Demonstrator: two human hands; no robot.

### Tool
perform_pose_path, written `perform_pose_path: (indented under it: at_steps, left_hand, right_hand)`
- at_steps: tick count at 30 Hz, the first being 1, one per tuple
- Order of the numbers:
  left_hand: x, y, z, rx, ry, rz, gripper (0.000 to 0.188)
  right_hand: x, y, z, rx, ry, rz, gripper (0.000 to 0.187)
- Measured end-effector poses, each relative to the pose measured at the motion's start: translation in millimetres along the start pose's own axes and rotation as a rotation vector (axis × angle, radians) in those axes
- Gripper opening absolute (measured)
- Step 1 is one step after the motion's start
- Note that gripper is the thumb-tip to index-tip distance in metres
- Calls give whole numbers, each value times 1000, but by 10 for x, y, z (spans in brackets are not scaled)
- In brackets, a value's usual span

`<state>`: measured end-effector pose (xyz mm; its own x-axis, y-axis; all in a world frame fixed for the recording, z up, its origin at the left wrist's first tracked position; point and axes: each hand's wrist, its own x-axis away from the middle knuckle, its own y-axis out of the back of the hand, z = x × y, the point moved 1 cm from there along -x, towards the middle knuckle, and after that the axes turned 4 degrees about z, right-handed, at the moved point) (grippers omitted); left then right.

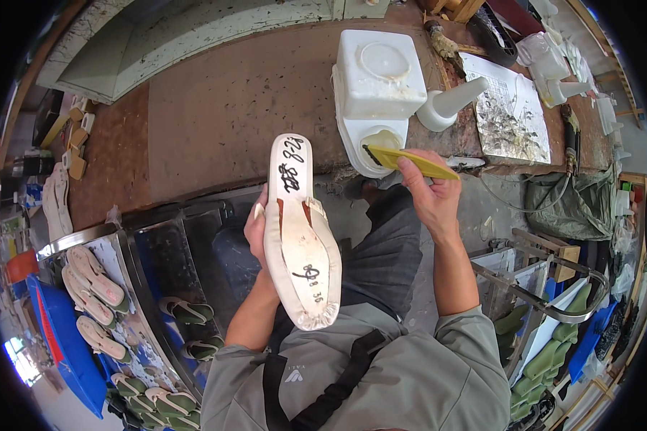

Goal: The recorder is applying glue to the bottom and edges of semi-finished shoes using a brush.

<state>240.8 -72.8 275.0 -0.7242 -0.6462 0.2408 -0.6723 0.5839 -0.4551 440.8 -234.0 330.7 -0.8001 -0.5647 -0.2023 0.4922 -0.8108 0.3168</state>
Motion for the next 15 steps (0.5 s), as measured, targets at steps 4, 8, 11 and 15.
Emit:
perform_pose_path:
  at_steps: [4, 8, 11, 15]
  left_hand:
    - [-37, 61, 175, 85, 148, -51, 64]
    - [-34, 75, 201, 67, 61, 60, 58]
    - [-12, 60, 198, 10, -32, 122, 56]
    - [68, -68, 94, 197, -96, 120, 59]
  right_hand:
    - [-32, -28, 7, 67, 34, 35, 12]
    - [-40, -41, 63, 81, -39, 74, 12]
    - [-27, -37, 28, 31, -56, 68, 12]
    - [-24, 21, 83, -282, -267, 4, 12]
